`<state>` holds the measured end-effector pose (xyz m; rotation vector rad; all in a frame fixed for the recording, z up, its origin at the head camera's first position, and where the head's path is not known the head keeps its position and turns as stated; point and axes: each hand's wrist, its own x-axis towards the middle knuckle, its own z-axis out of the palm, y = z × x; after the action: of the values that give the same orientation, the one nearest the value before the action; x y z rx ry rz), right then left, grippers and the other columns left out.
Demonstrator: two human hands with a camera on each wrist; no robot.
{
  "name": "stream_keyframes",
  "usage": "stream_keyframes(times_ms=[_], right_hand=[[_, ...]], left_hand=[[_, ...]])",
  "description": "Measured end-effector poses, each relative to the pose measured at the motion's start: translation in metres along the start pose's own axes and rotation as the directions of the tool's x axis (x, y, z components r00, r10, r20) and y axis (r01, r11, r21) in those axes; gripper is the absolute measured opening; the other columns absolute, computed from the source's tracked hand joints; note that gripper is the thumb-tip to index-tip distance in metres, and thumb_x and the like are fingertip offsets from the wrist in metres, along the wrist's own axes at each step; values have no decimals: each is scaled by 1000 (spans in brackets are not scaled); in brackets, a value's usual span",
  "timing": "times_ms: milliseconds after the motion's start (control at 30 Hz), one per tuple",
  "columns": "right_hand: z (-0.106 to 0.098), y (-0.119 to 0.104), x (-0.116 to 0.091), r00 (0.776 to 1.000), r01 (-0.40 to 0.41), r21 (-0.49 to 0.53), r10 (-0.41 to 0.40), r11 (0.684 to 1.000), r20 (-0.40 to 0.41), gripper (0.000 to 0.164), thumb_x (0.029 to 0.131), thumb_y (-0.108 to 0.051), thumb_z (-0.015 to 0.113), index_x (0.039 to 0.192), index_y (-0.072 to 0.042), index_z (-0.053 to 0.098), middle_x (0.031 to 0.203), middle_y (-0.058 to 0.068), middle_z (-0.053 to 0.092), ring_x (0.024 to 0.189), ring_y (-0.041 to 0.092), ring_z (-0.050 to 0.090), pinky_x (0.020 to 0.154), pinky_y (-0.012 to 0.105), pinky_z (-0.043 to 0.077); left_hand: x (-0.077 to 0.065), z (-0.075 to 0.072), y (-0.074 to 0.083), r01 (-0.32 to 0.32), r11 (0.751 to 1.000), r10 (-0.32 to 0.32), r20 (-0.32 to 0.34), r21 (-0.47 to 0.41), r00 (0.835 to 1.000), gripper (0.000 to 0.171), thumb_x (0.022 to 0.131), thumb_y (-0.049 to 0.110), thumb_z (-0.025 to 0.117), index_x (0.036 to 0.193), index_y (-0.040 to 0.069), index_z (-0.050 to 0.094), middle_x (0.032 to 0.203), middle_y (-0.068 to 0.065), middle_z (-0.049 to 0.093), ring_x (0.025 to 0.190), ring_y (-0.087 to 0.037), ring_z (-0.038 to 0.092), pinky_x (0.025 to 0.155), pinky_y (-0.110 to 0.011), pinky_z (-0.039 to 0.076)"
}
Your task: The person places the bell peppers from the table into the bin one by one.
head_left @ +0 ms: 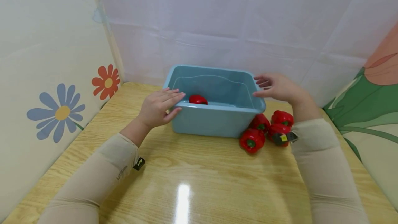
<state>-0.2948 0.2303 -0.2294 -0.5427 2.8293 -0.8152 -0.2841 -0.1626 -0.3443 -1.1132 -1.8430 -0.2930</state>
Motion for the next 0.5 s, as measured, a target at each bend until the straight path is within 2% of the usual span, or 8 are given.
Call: stream_keyframes(times_ms=[167,500], right_hand=[[2,0,-1,1000,2,-16,-2,1000,-1,73,77,-43,68,135,-8,40,134,18,45,118,38,45,92,53,41],[3,7,-3,999,40,-4,-41,999,-21,65,79,-36,68,132,-7,43,131,18,46,116,37,47,92,52,42]], left_hand=[[0,0,0,3,1000,-3,-1,-4,1000,43,81,30,61,118,7,63,107,-14,66,101,-26,62,91,-45,46],[-1,0,0,6,1000,-6,-7,-5,1000,42,84,33,58,116,7,64,108,-13,66,102,-26,62,91,-45,46]])
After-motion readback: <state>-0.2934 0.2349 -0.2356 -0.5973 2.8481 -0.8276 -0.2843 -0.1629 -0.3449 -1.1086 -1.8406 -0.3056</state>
